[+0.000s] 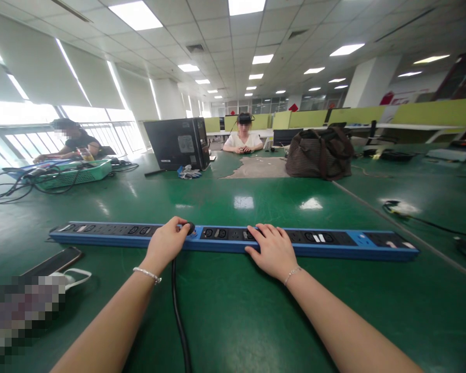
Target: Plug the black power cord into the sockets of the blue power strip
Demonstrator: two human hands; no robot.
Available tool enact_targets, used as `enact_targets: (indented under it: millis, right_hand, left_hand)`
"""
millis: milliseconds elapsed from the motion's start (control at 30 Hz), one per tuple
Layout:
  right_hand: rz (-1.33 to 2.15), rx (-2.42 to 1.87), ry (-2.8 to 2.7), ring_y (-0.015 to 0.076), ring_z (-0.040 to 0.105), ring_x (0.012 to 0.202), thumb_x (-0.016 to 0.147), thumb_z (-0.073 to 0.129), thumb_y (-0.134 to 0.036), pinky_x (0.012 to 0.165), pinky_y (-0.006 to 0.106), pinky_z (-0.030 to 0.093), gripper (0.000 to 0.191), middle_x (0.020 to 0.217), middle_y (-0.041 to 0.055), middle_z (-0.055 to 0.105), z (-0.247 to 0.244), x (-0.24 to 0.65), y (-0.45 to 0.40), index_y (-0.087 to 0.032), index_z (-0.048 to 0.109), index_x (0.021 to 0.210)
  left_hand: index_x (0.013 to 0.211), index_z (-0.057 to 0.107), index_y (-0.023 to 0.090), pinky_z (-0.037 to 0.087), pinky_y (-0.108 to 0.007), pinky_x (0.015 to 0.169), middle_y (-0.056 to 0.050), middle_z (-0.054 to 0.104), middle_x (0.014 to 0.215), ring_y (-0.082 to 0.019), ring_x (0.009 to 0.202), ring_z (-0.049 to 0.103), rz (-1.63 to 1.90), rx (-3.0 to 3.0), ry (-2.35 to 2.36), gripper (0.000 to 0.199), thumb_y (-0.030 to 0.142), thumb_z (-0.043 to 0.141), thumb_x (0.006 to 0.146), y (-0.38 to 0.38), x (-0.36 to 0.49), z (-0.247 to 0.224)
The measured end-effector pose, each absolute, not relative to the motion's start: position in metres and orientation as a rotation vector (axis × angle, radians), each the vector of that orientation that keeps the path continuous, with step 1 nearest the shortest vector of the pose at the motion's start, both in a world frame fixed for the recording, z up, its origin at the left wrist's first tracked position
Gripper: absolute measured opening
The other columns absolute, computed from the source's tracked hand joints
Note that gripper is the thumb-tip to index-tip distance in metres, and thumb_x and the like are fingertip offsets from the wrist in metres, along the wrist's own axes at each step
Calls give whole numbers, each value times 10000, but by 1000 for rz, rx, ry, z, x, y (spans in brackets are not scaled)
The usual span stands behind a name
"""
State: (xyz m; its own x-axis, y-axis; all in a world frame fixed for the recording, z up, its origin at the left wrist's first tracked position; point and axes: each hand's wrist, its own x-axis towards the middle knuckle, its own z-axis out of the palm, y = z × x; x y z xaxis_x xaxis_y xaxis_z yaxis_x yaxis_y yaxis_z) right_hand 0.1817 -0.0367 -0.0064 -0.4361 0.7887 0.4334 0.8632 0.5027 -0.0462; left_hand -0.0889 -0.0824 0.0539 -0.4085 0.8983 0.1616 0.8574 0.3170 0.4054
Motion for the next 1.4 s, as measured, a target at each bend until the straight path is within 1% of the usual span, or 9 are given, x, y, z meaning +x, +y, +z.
enact_targets:
  millis: [167, 400, 567, 733, 867, 1067, 1233, 1400]
  right_hand:
    - [-239, -1367, -2346, 254, 410, 1180, 827, 464, -500, 1000, 427, 231, 518, 1293, 62, 525, -7, 182, -36, -264, 503, 1287]
    - [-248, -1361, -2339, 253, 409, 1181, 824, 466, -503, 1001, 426, 231, 519, 1292, 58, 525, -8, 182, -36, -268, 503, 1286]
    - [-254, -1358, -2333, 251, 412, 1178, 823, 470, -498, 999, 425, 234, 514, 1287, 62, 529, -8, 182, -36, -266, 507, 1281]
    - [-249, -1348, -2336, 256, 415, 1173, 824, 469, -501, 995, 427, 239, 515, 1284, 66, 530, -7, 183, -36, -266, 508, 1280]
    - [-259, -1349, -2335, 257, 413, 1174, 825, 469, -500, 998, 431, 233, 520, 1292, 70, 524, -7, 183, -37, -260, 505, 1285]
    - [-252, -1348, -2345, 250, 416, 1169, 825, 468, -503, 997, 425, 234, 517, 1287, 66, 528, -6, 182, -37, -265, 507, 1283]
    - [-255, -1352, -2349, 255, 413, 1172, 828, 461, -503, 995, 429, 233, 517, 1288, 73, 526, -5, 182, -37, -261, 507, 1283]
    - [-267, -1348, -2352, 251, 412, 1171, 830, 456, -507, 997, 423, 232, 518, 1289, 73, 525, -6, 183, -37, -256, 508, 1280]
  left_hand:
    - [950, 608, 263, 410, -291, 652, -36, 697, 866, -231, 830, 626, 587, 1701, 2507, 317, 451, 386, 824, -81, -84, 53]
    - [978, 604, 261, 443, -336, 712, -57, 700, 920, -260, 862, 636, 408, 1779, 2580, 332, 432, 355, 839, -79, -78, 60]
    - [980, 603, 242, 450, -355, 715, -86, 699, 875, -275, 860, 639, 286, 1894, 2585, 336, 404, 348, 834, -75, -70, 63]
    - [975, 596, 245, 456, -358, 708, -88, 696, 867, -272, 853, 643, 182, 1924, 2576, 339, 405, 332, 835, -73, -68, 61]
    - [971, 584, 247, 457, -358, 713, -88, 693, 890, -273, 869, 641, 167, 1914, 2572, 340, 425, 333, 828, -72, -69, 60]
    - [984, 556, 240, 460, -375, 696, -96, 691, 881, -285, 841, 645, 147, 1890, 2574, 348, 436, 316, 826, -72, -67, 56]
    - [965, 532, 243, 458, -379, 699, -86, 687, 879, -290, 839, 644, 199, 1868, 2545, 315, 426, 320, 820, -69, -69, 53]
    - [925, 517, 245, 459, -350, 692, -67, 680, 905, -269, 845, 639, 286, 1819, 2501, 270, 428, 365, 796, -63, -77, 50]
